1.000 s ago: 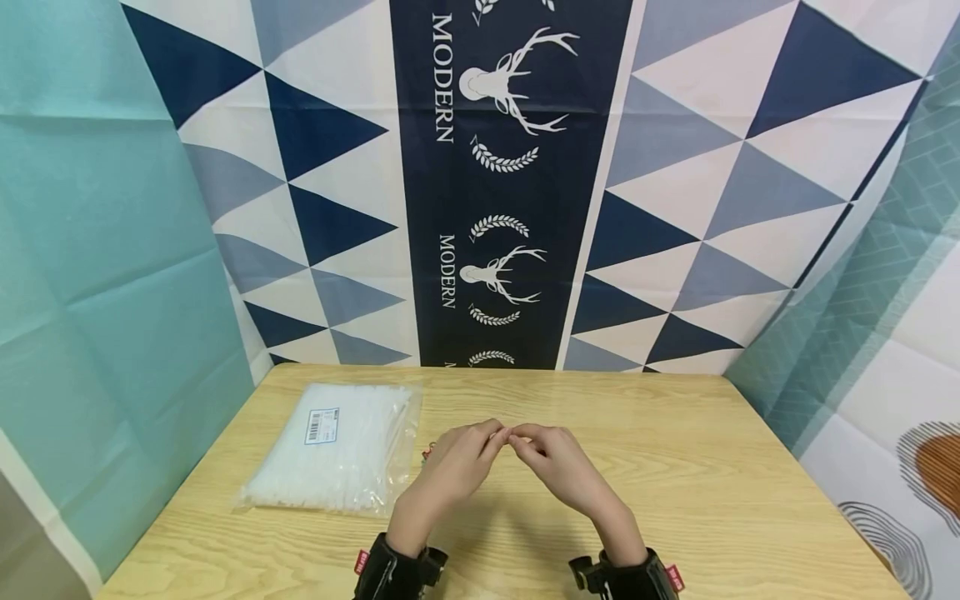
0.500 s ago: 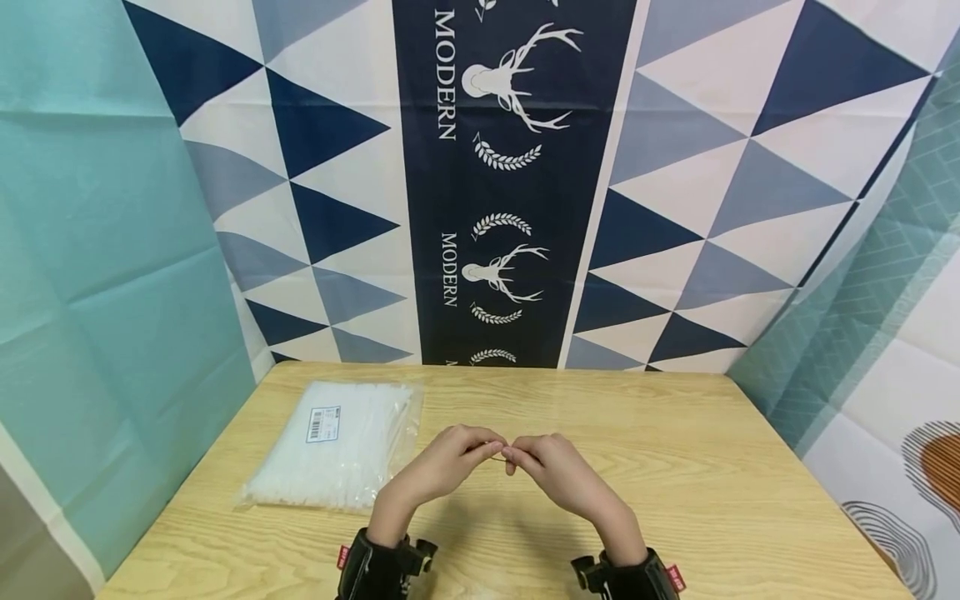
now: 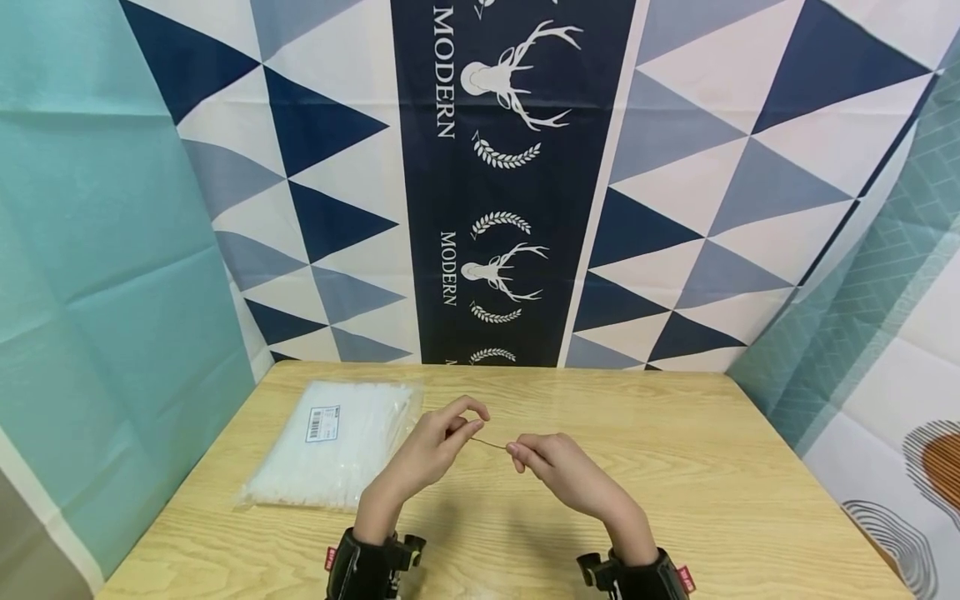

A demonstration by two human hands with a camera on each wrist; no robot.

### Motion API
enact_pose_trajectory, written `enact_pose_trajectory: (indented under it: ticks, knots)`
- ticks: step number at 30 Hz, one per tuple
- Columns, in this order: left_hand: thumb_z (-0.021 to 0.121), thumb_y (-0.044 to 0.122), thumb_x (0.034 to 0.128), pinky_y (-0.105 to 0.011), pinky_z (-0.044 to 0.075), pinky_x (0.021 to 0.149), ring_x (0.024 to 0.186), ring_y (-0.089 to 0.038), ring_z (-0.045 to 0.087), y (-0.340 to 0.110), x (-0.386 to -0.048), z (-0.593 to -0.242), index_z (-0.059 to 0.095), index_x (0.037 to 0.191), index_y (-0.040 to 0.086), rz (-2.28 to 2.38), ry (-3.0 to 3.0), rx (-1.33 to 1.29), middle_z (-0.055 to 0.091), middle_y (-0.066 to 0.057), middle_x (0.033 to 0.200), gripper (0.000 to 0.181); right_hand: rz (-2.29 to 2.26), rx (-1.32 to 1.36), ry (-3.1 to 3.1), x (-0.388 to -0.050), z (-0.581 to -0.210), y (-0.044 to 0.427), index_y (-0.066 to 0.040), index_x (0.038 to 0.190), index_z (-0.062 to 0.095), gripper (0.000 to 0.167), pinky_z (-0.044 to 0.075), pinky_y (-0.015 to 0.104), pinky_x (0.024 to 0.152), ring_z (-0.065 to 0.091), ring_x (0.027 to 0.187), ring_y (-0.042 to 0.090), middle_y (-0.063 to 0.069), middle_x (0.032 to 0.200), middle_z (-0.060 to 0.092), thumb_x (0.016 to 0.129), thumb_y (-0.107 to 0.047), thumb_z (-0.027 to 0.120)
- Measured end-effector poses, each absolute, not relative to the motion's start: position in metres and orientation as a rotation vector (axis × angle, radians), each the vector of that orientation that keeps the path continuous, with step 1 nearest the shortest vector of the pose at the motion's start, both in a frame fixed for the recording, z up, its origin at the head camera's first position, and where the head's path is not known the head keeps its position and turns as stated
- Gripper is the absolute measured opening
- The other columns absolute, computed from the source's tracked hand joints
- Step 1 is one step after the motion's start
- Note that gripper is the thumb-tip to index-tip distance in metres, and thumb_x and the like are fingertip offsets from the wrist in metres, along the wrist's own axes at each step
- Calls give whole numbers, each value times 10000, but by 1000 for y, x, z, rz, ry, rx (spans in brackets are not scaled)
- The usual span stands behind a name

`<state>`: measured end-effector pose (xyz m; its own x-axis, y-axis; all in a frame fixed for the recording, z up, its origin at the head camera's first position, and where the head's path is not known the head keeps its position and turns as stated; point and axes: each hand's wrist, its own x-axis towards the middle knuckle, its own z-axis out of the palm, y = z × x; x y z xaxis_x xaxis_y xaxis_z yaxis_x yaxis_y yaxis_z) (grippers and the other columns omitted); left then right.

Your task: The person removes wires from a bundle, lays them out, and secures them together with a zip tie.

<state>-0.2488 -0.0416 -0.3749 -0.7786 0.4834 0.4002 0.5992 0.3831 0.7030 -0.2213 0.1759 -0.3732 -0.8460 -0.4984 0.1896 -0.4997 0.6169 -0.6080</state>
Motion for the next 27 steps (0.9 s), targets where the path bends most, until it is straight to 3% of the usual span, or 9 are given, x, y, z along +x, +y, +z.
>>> enact_pose_trajectory:
  ticks: [5,10,15,18,20,22,24,26,27]
  knots:
    - [491,185,1012,-176,285,469,434,8,270,-46,-250,-374,598,1067,186,-1392,-2505,-952,319,73,528,120,1077,885,-2821,-220,-370,187,-110,798,579,375,279,188,528,247,539,-7,-96,629,305,1033,-349,410]
    - [469,197,1021,-180,294,455,421,-3,284,-45,-248,-372,592,1085,180,-1437,-2510,-945,321,65,523,140,1082,815,-2828,-218,-364,203,-164,781,570,335,285,194,516,248,528,-6,-91,615,305,1028,-340,427]
    - [474,211,1019,-196,335,498,466,-20,309,-36,-247,-373,600,1135,172,-1199,-2586,-905,374,69,545,176,1008,779,-2866,-218,-365,206,-167,775,579,348,288,200,512,247,513,1,-92,605,317,1029,-347,423]
    - [492,280,1006,-311,502,758,568,-54,498,-29,-245,-376,642,1090,184,-903,-2641,-846,589,58,658,197,960,740,-2895,-219,-367,203,-171,764,582,332,277,194,510,234,500,10,-91,595,320,1030,-308,438]
    - [506,352,990,-453,451,996,732,-103,625,-24,-243,-377,681,1029,184,-729,-2651,-827,693,39,802,246,951,731,-2903,-219,-369,200,-164,759,584,317,275,193,508,234,498,15,-88,593,329,1026,-270,452]
    - [513,406,975,-531,316,1128,882,-117,663,-20,-241,-379,707,981,189,-652,-2639,-864,728,48,925,291,957,745,-2901,-220,-370,195,-147,769,593,315,279,193,511,240,504,15,-87,601,340,1026,-261,452]
    - [504,428,975,-425,416,1064,860,-94,649,-16,-239,-379,713,965,190,-700,-2641,-926,717,61,914,317,972,775,-2886,-222,-372,190,-123,790,606,337,284,194,520,247,512,12,-89,612,350,1031,-288,437]
    - [492,412,985,-269,497,854,715,-43,581,-12,-237,-379,694,947,192,-820,-2633,-996,674,83,817,301,997,795,-2861,-223,-372,187,-119,809,608,359,289,189,526,252,518,6,-92,615,350,1034,-323,417]
    - [484,393,993,-207,476,725,639,-20,515,-11,-237,-378,677,936,190,-891,-2623,-1026,628,90,751,286,1019,798,-2846,-223,-373,186,-121,814,604,362,290,188,530,254,519,4,-91,616,347,1035,-331,410]
